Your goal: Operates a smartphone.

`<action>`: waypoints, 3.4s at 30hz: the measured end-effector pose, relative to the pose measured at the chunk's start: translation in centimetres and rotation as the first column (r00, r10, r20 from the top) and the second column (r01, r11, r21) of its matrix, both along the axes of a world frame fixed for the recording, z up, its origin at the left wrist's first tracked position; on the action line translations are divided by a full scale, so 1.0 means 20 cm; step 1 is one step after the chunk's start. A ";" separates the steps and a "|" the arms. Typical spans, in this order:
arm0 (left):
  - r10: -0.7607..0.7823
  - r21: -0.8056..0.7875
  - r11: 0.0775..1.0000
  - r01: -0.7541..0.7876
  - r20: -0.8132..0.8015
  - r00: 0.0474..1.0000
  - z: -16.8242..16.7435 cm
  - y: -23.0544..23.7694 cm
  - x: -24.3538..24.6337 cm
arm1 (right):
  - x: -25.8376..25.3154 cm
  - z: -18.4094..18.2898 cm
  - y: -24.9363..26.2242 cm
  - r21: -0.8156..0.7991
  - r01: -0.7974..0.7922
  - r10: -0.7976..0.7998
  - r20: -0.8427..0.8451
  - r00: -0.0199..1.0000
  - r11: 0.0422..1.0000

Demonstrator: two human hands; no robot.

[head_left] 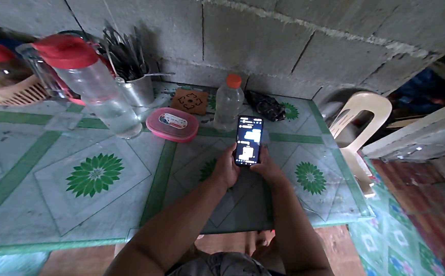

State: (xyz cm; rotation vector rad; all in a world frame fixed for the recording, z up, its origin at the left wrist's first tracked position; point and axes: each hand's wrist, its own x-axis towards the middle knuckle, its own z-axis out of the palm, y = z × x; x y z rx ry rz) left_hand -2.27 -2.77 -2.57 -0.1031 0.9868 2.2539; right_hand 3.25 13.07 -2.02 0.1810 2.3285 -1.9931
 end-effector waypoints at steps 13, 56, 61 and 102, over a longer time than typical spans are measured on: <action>-0.015 -0.006 1.000 0.015 -0.101 0.995 0.00 0.00 0.02 | -0.03 0.01 -0.09 0.171 0.220 -0.224 0.000 0.975 0.960; 0.046 -0.058 0.997 -0.047 -0.025 0.999 0.01 0.01 0.01 | -0.02 0.01 -0.08 0.020 0.299 -0.287 -0.223 0.932 0.954; -0.012 -0.125 0.992 -0.002 -0.117 0.993 -0.02 0.02 0.01 | -0.01 -0.02 -0.06 0.236 0.652 -0.319 -0.722 0.614 0.721; 0.030 -0.090 0.995 -0.034 -0.043 0.999 -0.01 0.02 0.02 | -0.02 0.01 -0.08 0.002 0.332 -0.328 -0.137 0.935 0.943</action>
